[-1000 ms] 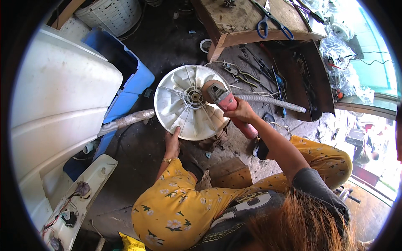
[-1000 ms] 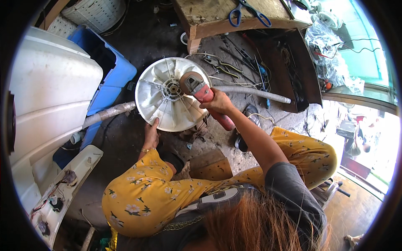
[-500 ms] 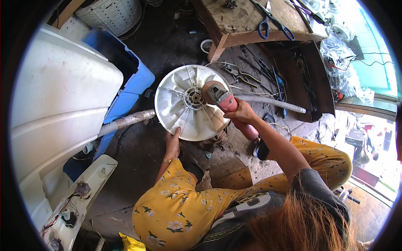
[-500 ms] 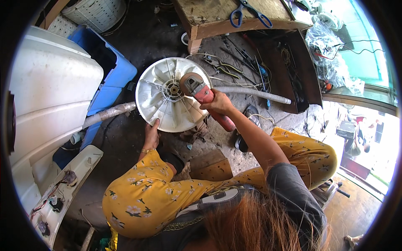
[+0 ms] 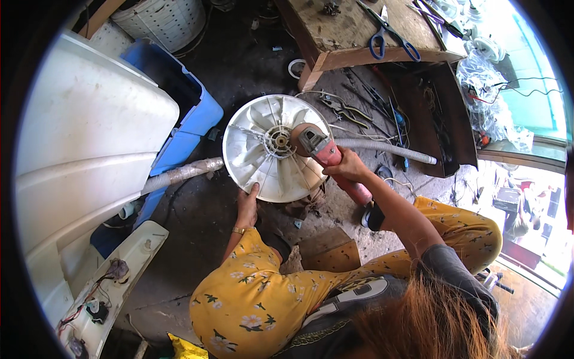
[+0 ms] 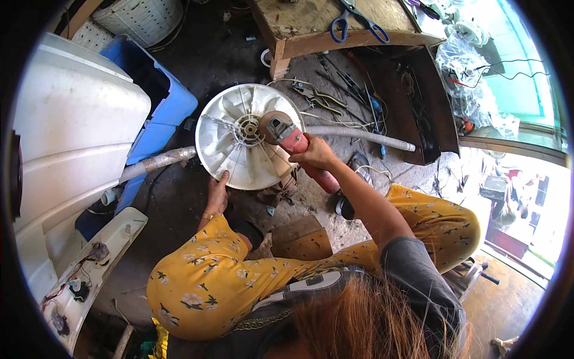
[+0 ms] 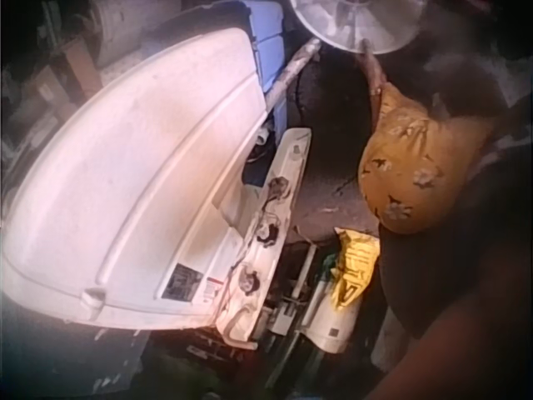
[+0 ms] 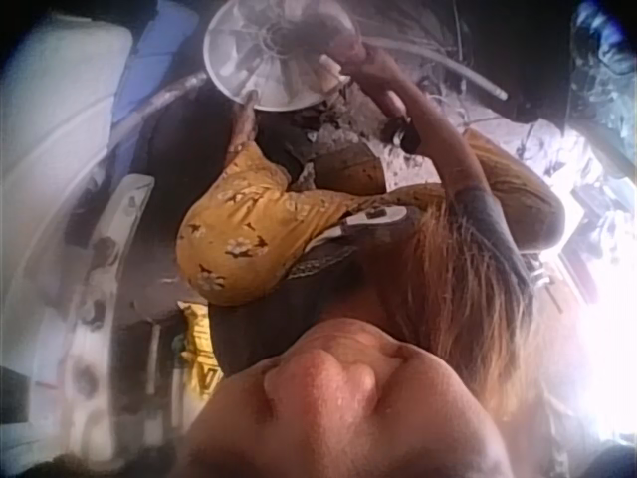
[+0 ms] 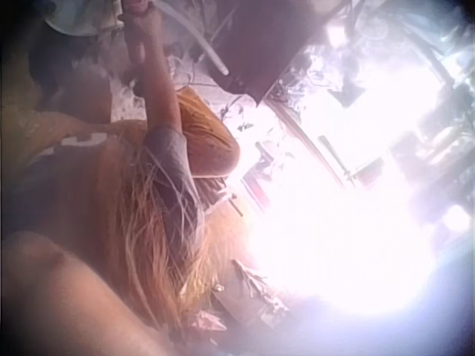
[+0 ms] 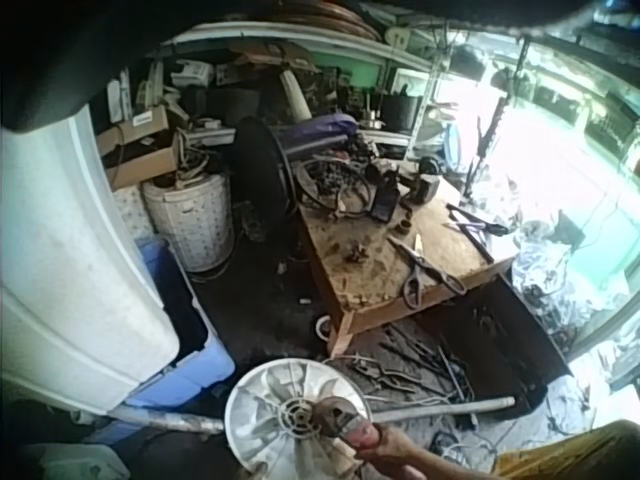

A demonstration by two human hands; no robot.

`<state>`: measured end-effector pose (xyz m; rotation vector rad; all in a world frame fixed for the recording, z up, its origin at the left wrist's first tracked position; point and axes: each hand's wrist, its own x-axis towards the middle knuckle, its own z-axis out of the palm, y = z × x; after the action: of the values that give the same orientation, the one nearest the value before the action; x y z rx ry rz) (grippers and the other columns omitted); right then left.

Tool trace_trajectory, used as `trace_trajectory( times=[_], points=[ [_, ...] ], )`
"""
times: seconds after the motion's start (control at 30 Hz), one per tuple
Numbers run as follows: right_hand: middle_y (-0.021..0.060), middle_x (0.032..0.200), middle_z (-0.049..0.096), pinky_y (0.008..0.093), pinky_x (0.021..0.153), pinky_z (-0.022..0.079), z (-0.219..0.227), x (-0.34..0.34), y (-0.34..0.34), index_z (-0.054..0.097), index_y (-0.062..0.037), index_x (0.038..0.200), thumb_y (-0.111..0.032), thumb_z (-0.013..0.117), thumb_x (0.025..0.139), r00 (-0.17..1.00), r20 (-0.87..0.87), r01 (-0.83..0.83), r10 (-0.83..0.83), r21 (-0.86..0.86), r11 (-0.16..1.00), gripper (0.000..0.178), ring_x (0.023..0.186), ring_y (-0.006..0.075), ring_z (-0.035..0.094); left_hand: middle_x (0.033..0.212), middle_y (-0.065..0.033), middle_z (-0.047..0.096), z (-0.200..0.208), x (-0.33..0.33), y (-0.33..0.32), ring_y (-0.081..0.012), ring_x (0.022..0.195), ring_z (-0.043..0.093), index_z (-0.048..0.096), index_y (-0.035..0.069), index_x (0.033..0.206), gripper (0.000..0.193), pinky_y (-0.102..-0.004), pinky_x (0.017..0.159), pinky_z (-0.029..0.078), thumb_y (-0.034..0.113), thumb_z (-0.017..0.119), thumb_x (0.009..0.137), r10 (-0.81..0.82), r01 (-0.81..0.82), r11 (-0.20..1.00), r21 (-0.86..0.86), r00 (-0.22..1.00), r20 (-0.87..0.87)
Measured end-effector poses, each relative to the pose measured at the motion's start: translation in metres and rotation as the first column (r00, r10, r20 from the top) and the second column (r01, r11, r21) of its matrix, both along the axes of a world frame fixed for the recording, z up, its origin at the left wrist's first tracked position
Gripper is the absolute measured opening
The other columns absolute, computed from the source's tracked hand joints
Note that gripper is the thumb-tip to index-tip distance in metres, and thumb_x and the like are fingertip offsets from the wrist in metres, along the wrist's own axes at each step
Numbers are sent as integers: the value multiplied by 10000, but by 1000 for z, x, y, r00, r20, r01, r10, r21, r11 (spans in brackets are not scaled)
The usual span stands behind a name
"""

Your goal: The person uses an angle grinder to cut and smooth sections of a white circular washing machine pulsator, then uses blue handled snips and pliers to remove fragments.

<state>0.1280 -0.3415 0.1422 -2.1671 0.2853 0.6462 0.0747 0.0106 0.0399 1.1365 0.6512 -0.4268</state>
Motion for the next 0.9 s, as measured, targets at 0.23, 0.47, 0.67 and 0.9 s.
trace_trajectory(
  times=[0.23, 0.47, 0.67, 0.9],
  points=[
    [162, 1098, 741, 367, 953, 530, 1, 2, -10, 642, 5, 1289, -329, 909, 621, 999, -33, -18, 19, 31, 999, 793, 1011, 261, 706, 1310, -67, 642, -3, 4, -2, -175, 1159, 609, 530, 11, 1404, 442, -331, 991, 474, 124, 660, 997, -42, 43, 998, -50, 999, 25],
    [179, 1132, 733, 379, 971, 523, 9, 6, -3, 637, 4, 1296, -364, 920, 590, 994, 7, -106, 106, 1, 994, 845, 1050, 281, 699, 1324, -92, 636, -17, 4, 16, -226, 1163, 661, 484, 75, 1435, 444, -399, 917, 593, 171, 629, 1026, -100, 102, 995, -12, 990, 101],
    [197, 1169, 727, 402, 976, 522, 13, 9, -8, 634, -41, 1330, -454, 901, 561, 985, -26, -173, 171, -119, 978, 913, 1080, 339, 697, 1254, -66, 675, 0, 10, 13, -177, 1078, 653, 547, -7, 1393, 444, -339, 910, 519, 164, 656, 999, -104, 103, 995, 17, 992, 74],
    [168, 1151, 735, 356, 987, 520, 10, 7, -44, 636, -12, 1315, -374, 944, 594, 992, 96, 76, -87, 121, 990, 863, 1081, 268, 700, 1220, -64, 662, 8, 4, 21, -188, 1072, 655, 573, 96, 1360, 505, -389, 723, 598, 323, 731, 938, -392, 399, 917, 9, 904, -169]
  ],
)
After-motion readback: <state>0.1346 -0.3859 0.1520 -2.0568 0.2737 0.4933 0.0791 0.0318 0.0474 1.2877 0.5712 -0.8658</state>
